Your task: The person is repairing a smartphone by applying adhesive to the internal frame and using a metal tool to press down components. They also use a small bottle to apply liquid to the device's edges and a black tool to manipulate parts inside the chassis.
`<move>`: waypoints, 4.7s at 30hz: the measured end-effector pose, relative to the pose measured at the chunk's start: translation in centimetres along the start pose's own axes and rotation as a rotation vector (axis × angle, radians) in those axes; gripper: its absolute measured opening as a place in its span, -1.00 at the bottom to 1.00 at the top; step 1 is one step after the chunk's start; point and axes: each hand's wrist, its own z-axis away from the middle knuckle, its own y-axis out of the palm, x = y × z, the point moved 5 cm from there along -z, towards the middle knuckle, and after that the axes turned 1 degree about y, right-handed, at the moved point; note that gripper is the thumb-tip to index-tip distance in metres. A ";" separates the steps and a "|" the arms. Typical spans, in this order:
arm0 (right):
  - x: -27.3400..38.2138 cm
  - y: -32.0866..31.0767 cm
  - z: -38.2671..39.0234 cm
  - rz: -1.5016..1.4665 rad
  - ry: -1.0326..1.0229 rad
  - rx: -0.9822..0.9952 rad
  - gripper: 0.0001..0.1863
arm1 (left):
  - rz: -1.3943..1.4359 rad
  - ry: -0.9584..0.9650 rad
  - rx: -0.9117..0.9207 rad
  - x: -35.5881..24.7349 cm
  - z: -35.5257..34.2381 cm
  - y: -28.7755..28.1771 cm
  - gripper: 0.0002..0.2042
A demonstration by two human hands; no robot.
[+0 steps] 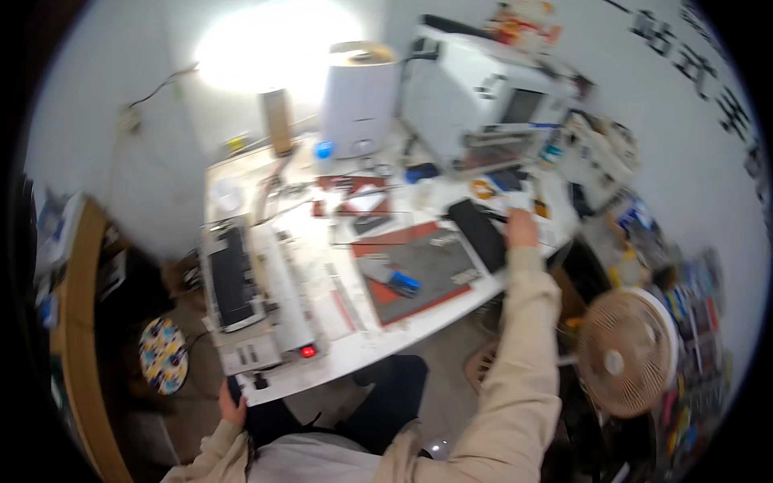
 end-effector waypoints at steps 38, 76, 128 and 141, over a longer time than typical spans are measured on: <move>27.7 -29.3 22.6 -2.696 1.522 0.002 -0.63 | 0.233 0.849 0.447 -44.5 -21.1 -27.3 -0.47; 38.5 -37.8 8.0 -0.421 0.391 0.505 -0.38 | -0.060 1.339 0.475 -45.1 -21.7 -22.1 -0.41; 39.9 -36.7 6.1 -0.403 0.229 0.532 -0.50 | -0.097 1.492 0.341 -43.7 -21.8 -21.7 -0.36; 39.6 -36.5 6.2 -0.434 0.221 0.531 -0.51 | -0.103 1.493 0.335 -43.9 -21.9 -21.8 -0.36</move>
